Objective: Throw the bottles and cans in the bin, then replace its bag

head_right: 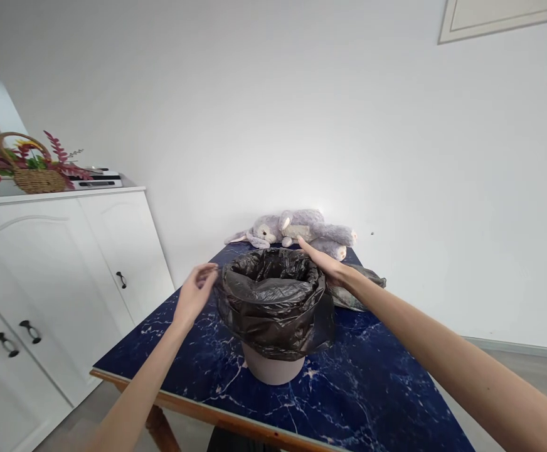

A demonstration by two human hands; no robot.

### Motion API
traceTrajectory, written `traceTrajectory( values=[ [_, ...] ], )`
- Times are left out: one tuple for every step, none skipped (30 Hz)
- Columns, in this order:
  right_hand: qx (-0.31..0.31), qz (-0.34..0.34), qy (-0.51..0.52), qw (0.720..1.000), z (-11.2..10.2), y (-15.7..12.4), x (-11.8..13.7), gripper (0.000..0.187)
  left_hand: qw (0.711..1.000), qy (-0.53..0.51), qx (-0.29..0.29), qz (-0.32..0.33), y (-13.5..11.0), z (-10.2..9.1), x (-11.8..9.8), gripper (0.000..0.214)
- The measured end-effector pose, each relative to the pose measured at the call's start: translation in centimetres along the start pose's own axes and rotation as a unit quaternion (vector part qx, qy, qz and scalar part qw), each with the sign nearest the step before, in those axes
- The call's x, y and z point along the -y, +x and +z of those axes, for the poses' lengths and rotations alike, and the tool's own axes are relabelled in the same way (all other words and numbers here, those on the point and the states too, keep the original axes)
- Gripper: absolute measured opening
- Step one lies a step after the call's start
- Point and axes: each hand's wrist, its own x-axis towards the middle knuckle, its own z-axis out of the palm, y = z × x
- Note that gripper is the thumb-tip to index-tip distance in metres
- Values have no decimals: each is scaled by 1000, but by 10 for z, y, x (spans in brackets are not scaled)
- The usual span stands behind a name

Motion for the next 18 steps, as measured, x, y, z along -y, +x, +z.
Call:
traceTrajectory(
  values=[
    [-13,7,2,1000,-1,-5,3,85,1000,-5,-14,28,-7,-2,-4,33],
    [-26,15,2,1000,-3,-10,7,81,998,-11,-16,60,-14,-3,-8,37],
    [-43,19,0,999,-6,-15,12,76,995,-11,-8,95,-22,-3,-13,40],
    [-63,14,-10,998,-8,-22,19,71,991,-3,8,130,-30,-3,-17,44],
    [-78,1,-28,997,-11,-30,25,66,987,10,28,161,-38,-2,-20,50],
    [-84,-14,-45,995,-12,-39,30,63,982,22,51,181,-46,-1,-22,57],
    [-82,-29,-59,994,-12,-48,35,63,979,29,75,189,-53,2,-22,66],
    [-72,-39,-67,994,-10,-57,38,63,977,30,104,185,-59,5,-20,76],
    [-59,-41,-67,995,-7,-66,38,64,975,23,136,173,-64,9,-17,86],
    [-47,-34,-55,997,-2,-74,37,66,974,13,169,153,-68,13,-13,97],
    [-37,-17,-29,999,4,-80,33,67,971,5,200,128,-71,17,-8,107],
    [-33,2,4,999,10,-84,28,69,969,0,225,102,-73,22,-3,116],
    [-35,20,43,998,17,-87,22,70,967,-3,242,78,-73,26,3,124],
    [-40,33,85,995,24,-88,16,70,965,-7,257,57,-74,29,8,128],
    [-47,41,124,990,30,-89,10,71,963,-11,268,43,-73,31,13,131],
    [-52,46,156,985,36,-88,5,71,960,-14,278,35,-73,32,17,133],
    [-57,49,174,982,40,-88,2,71,957,-14,289,32,-73,33,21,135],
    [-62,53,181,980,43,-87,0,71,953,-11,302,31,-73,32,25,137]
  ],
)
